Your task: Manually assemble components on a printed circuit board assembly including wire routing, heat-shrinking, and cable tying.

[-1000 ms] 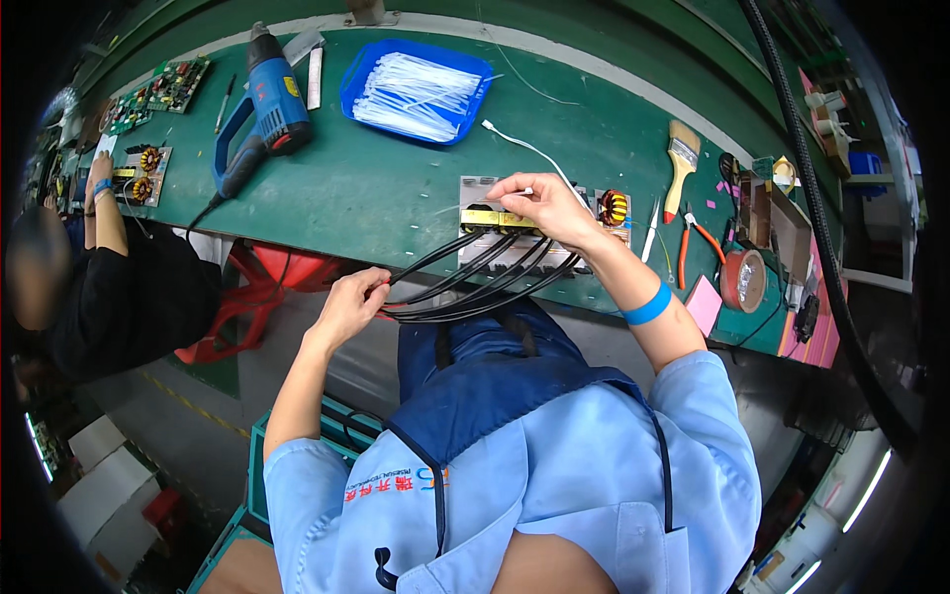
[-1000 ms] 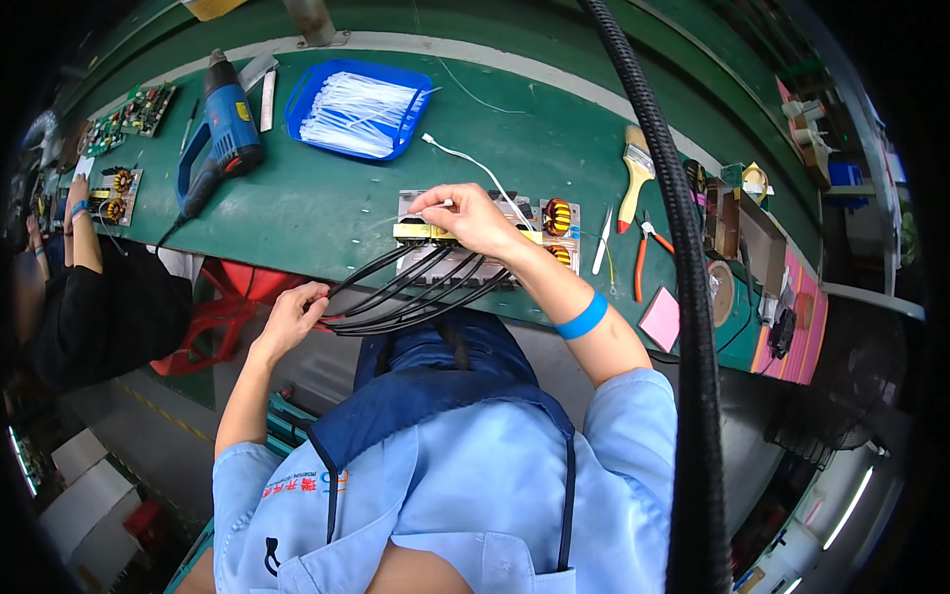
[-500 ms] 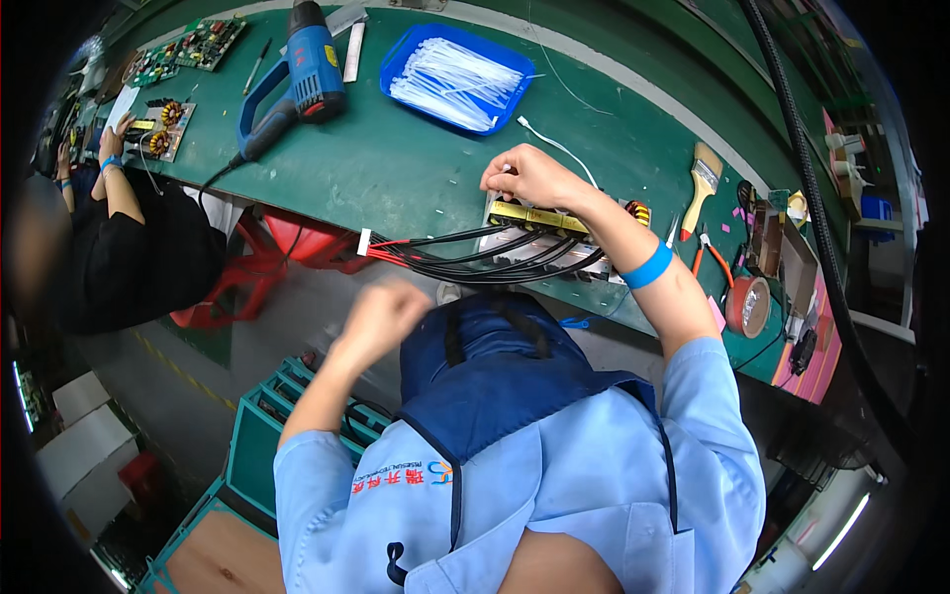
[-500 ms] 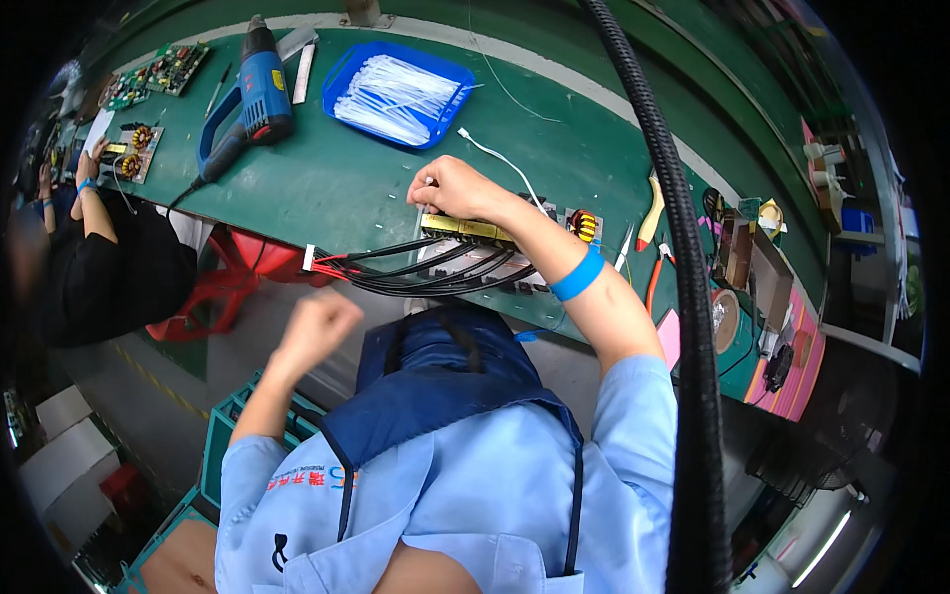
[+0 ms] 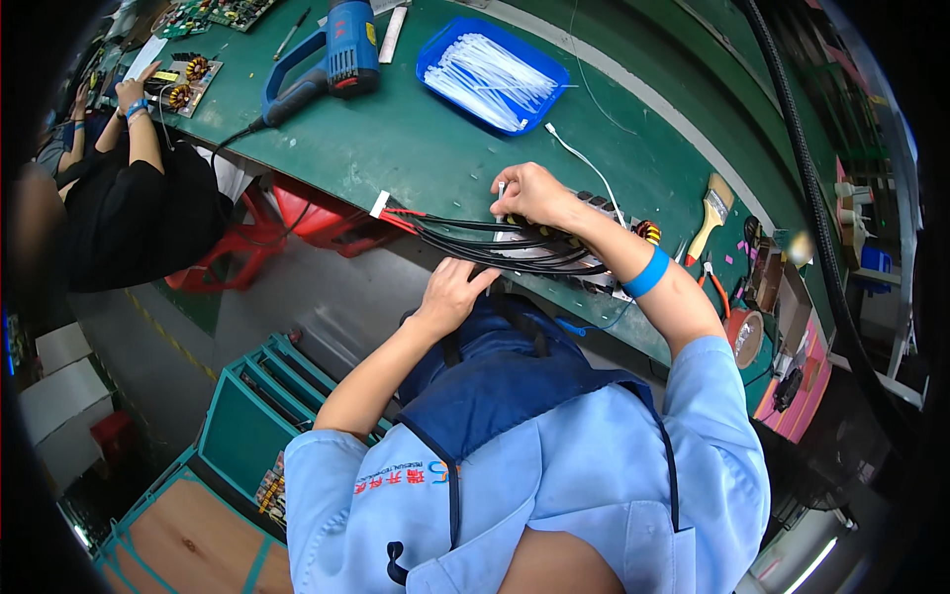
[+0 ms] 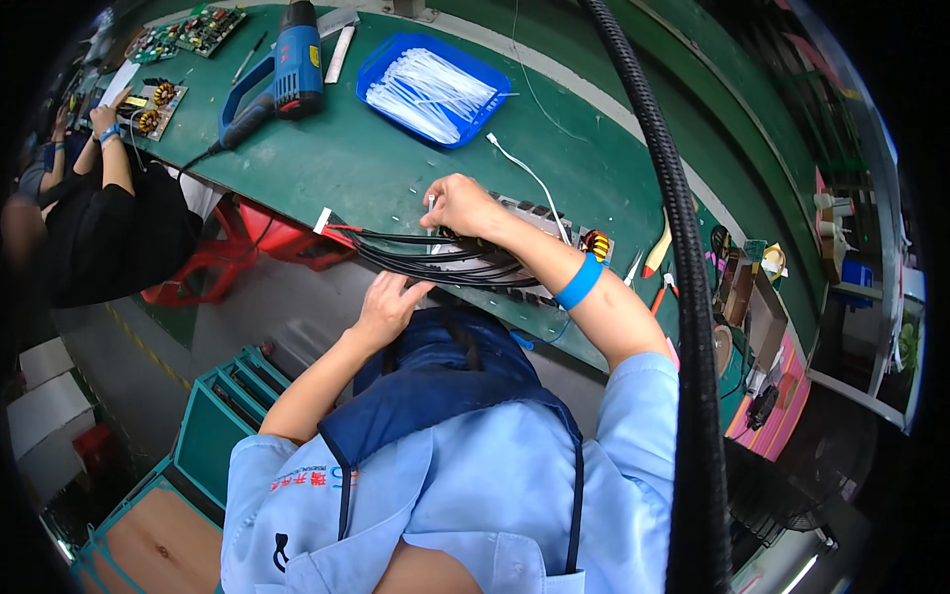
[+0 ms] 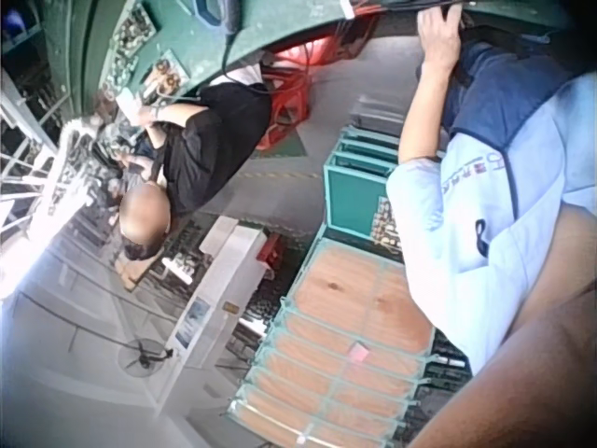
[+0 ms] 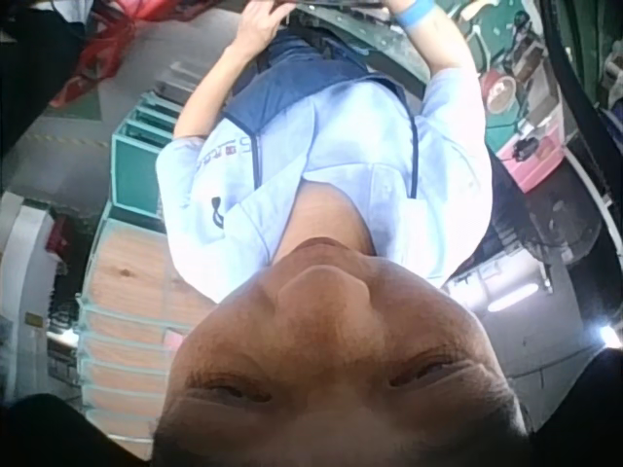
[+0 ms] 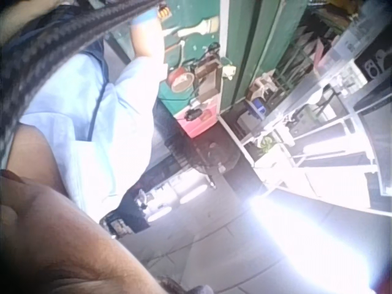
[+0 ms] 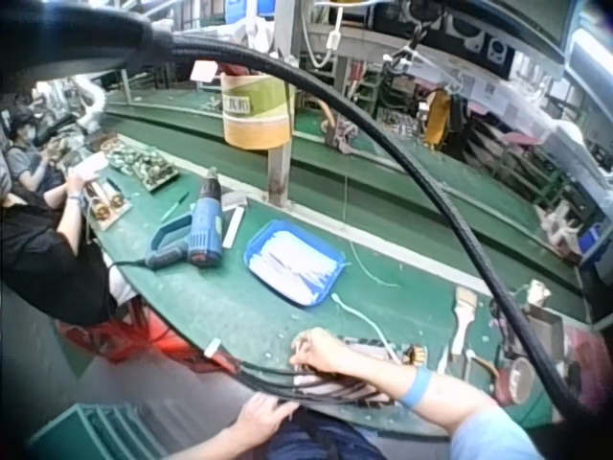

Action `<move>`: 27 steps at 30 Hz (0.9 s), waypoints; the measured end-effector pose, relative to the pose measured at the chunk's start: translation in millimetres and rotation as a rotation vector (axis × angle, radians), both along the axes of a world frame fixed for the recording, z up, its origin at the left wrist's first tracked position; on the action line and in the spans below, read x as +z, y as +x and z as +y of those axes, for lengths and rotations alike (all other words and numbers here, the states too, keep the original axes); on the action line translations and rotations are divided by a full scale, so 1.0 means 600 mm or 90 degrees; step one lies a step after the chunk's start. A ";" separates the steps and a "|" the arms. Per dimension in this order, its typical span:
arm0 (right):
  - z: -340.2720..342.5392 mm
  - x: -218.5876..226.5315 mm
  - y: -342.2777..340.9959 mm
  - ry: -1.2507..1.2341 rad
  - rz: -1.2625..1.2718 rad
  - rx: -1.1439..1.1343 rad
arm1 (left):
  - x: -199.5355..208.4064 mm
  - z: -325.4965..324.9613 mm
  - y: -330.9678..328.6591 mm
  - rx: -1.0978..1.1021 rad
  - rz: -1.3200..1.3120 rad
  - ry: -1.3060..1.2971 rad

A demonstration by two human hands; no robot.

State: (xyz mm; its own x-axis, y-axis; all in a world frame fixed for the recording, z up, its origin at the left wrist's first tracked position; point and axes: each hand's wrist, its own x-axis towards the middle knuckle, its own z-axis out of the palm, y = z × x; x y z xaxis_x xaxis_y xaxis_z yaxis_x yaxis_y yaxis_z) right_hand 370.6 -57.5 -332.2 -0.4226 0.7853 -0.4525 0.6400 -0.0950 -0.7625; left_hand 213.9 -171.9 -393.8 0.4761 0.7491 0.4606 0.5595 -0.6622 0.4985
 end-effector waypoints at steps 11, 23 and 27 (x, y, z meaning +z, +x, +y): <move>-0.054 0.002 0.008 0.173 0.055 -0.007 | 0.078 0.012 0.055 -0.002 -0.174 -0.050; -0.069 -0.019 0.010 0.208 0.104 -0.241 | 0.081 0.082 0.051 0.137 -0.568 -0.795; -0.077 -0.021 0.013 0.246 0.109 -0.226 | 0.081 0.083 0.052 0.143 -0.581 -0.805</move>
